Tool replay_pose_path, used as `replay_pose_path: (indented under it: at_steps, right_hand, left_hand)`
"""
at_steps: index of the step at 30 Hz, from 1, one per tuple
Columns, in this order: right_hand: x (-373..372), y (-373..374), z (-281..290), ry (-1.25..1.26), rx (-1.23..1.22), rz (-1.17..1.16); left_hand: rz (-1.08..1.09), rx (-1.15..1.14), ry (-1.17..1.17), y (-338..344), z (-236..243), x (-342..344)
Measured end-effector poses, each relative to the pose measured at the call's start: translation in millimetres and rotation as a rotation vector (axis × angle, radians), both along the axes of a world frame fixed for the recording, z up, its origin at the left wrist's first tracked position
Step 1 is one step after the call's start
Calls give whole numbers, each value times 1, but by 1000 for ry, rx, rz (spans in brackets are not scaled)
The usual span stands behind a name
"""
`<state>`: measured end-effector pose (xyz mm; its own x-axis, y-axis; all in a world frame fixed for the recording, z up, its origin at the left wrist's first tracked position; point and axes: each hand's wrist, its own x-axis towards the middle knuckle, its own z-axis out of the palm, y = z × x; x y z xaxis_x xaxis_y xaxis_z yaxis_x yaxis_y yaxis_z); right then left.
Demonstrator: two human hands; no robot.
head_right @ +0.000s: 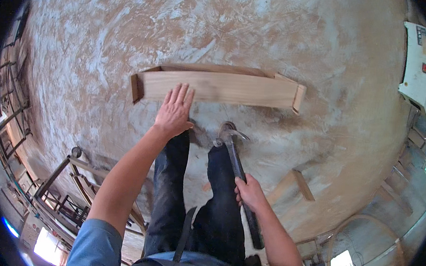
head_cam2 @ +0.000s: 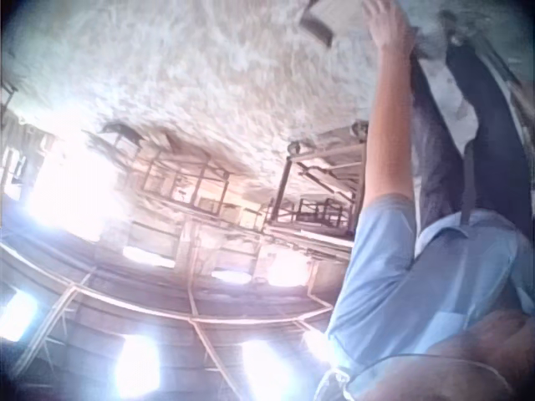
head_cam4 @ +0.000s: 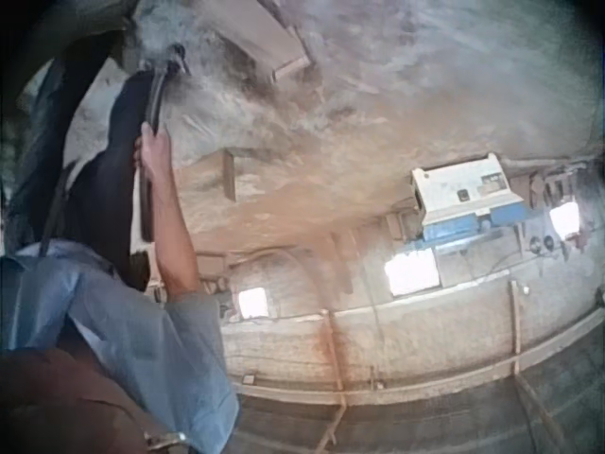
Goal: The person assembles wooden pieces by hammering them together, applies a liquid with a brush to the edge of a wood board, and continues to fit wood components into a larger assembly.
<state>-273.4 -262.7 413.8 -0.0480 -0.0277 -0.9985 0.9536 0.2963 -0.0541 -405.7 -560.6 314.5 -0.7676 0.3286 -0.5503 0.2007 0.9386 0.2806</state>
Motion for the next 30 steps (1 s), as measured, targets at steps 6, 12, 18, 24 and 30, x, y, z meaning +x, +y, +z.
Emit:
replay_pose_path:
  at_steps: [6, 12, 18, 24, 30]
  right_hand:
    - [-12, -52, -105, -251, -28, -840]
    - [-21, -101, -216, -444, -82, -1087]
    - [-36, -150, -276, -361, -162, -881]
    - [-48, -173, -299, -177, -219, -659]
    - [-51, -190, -319, -244, -226, -604]
  left_hand:
    - [-120, 119, 143, 15, -101, -42]
    - [-71, 247, 318, 17, -127, -11]
    - [-82, 250, 438, 13, -141, 7]
    - [-57, 272, 502, 14, -147, 7]
    - [-49, 291, 484, 12, -147, 3]
